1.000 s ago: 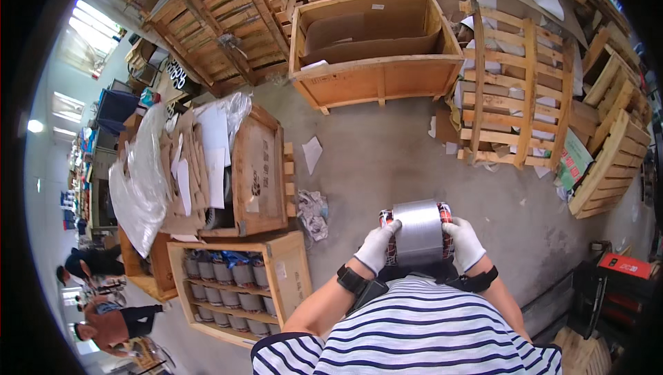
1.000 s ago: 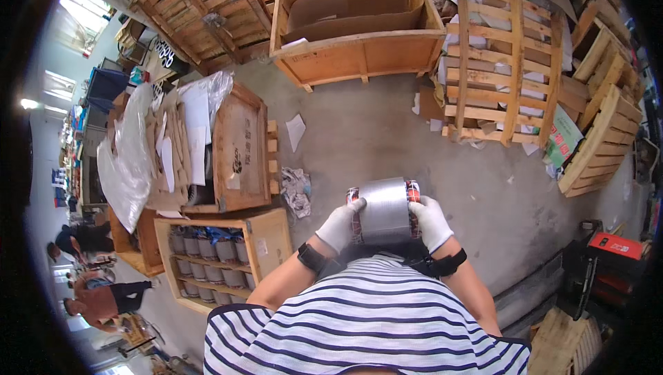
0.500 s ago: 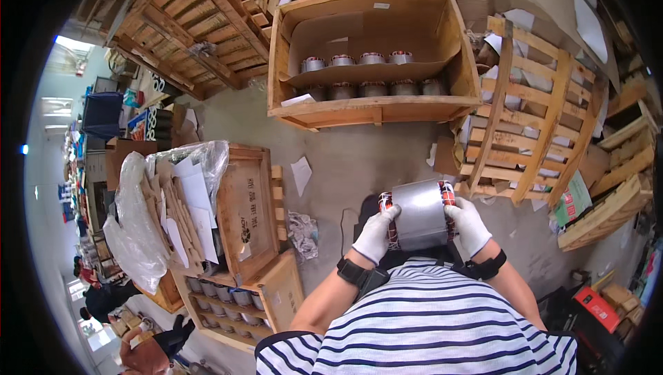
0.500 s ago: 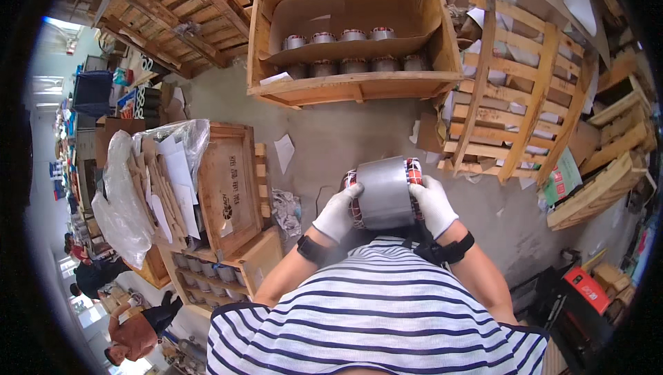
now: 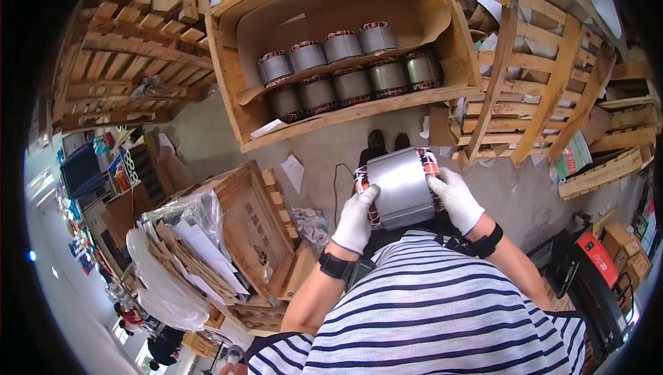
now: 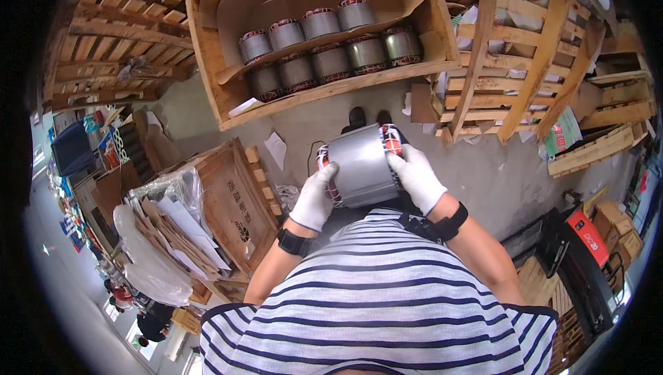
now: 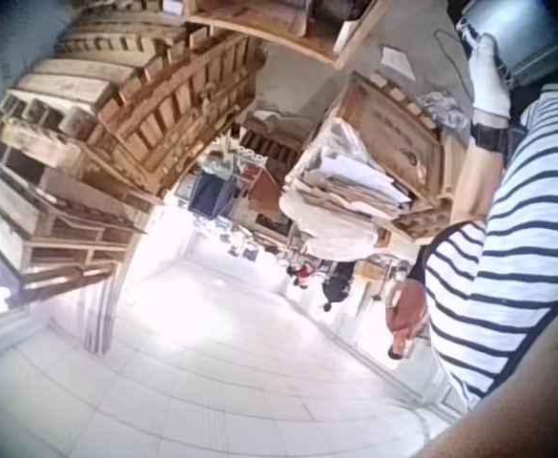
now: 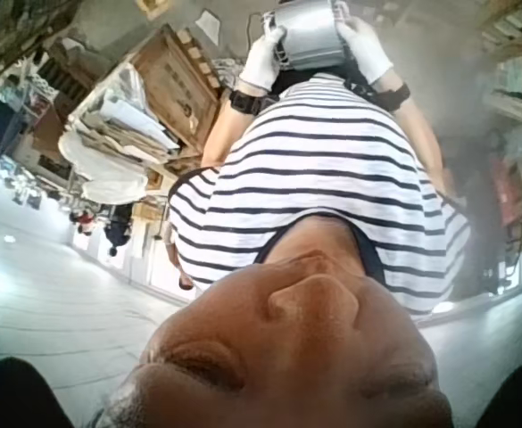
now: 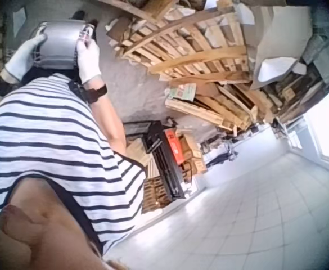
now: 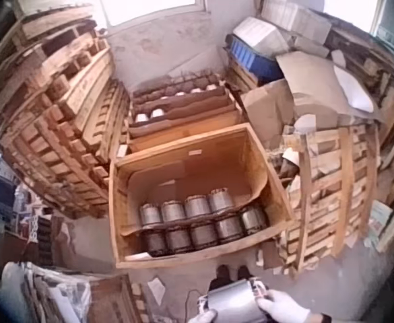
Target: Packing finished metal motor components into wooden crates with cardboard separators.
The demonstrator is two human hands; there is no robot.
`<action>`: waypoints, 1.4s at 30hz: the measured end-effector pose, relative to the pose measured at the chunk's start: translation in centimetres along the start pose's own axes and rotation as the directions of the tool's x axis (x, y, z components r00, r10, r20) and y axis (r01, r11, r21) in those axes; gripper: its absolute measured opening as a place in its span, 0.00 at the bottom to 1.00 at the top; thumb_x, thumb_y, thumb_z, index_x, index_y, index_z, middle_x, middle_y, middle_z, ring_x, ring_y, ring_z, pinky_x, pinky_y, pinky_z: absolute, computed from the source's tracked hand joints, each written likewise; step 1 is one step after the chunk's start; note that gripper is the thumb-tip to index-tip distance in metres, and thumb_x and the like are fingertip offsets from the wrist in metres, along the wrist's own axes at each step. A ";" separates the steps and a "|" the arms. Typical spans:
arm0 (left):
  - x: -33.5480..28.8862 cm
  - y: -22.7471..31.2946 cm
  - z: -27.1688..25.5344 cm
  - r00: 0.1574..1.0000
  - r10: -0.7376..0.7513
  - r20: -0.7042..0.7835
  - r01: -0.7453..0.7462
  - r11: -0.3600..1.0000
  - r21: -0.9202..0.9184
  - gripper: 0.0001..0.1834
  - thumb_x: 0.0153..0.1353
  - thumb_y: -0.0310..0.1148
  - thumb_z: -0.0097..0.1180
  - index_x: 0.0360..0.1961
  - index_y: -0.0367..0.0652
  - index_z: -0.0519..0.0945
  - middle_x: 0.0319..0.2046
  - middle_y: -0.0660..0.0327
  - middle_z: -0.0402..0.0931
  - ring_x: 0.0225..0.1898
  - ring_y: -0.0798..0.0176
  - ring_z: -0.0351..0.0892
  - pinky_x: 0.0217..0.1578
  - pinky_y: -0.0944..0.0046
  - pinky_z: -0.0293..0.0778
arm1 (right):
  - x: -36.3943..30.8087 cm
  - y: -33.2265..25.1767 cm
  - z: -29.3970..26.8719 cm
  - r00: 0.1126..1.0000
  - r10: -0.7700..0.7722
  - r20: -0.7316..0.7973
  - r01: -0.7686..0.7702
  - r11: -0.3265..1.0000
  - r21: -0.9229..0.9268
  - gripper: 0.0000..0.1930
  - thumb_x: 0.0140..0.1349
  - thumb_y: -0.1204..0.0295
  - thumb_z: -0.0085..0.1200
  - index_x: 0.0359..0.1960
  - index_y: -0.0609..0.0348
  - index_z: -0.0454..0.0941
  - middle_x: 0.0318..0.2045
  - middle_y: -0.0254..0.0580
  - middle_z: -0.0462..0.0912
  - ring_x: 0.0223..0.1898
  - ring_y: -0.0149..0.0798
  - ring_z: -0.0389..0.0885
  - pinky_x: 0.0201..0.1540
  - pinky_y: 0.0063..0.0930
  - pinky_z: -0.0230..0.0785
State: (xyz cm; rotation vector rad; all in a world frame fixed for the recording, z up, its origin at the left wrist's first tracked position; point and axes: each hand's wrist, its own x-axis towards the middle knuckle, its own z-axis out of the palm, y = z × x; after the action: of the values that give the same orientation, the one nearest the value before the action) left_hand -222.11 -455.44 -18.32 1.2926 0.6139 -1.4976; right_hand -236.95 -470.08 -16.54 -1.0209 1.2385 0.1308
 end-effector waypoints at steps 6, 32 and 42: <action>0.7 3.0 2.0 0.999 0.022 -0.038 -0.024 0.998 -0.065 0.16 0.58 0.37 0.53 0.41 0.34 0.74 0.36 0.59 0.76 0.36 0.66 0.76 0.38 0.66 0.69 | 3.3 -3.9 -1.3 0.996 0.045 0.076 -0.034 0.989 -0.146 0.15 0.62 0.66 0.48 0.41 0.68 0.72 0.29 0.34 0.74 0.31 0.27 0.69 0.35 0.23 0.64; 35.5 18.2 26.2 0.946 0.259 0.195 -0.023 0.654 -0.756 0.27 0.61 0.51 0.48 0.55 0.46 0.66 0.54 0.56 0.68 0.53 0.53 0.69 0.55 0.49 0.65 | 42.4 -30.5 -15.0 0.893 -0.389 0.227 0.395 0.433 -0.810 0.23 0.56 0.53 0.48 0.32 0.67 0.77 0.27 0.57 0.78 0.32 0.51 0.78 0.37 0.37 0.67; 52.6 14.9 28.0 0.987 0.119 0.112 0.044 0.468 -0.882 0.29 0.56 0.47 0.57 0.55 0.44 0.67 0.54 0.60 0.68 0.53 0.59 0.68 0.56 0.58 0.61 | 60.7 -26.2 -14.5 0.961 -0.212 0.179 0.229 0.245 -0.942 0.24 0.55 0.52 0.48 0.37 0.64 0.79 0.32 0.53 0.81 0.37 0.50 0.79 0.42 0.35 0.68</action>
State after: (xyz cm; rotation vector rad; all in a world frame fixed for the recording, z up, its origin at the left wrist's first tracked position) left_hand -214.94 -503.86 -55.40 0.3324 1.0634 -0.9425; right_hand -208.98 -521.15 -51.08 -2.2793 0.8911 0.7608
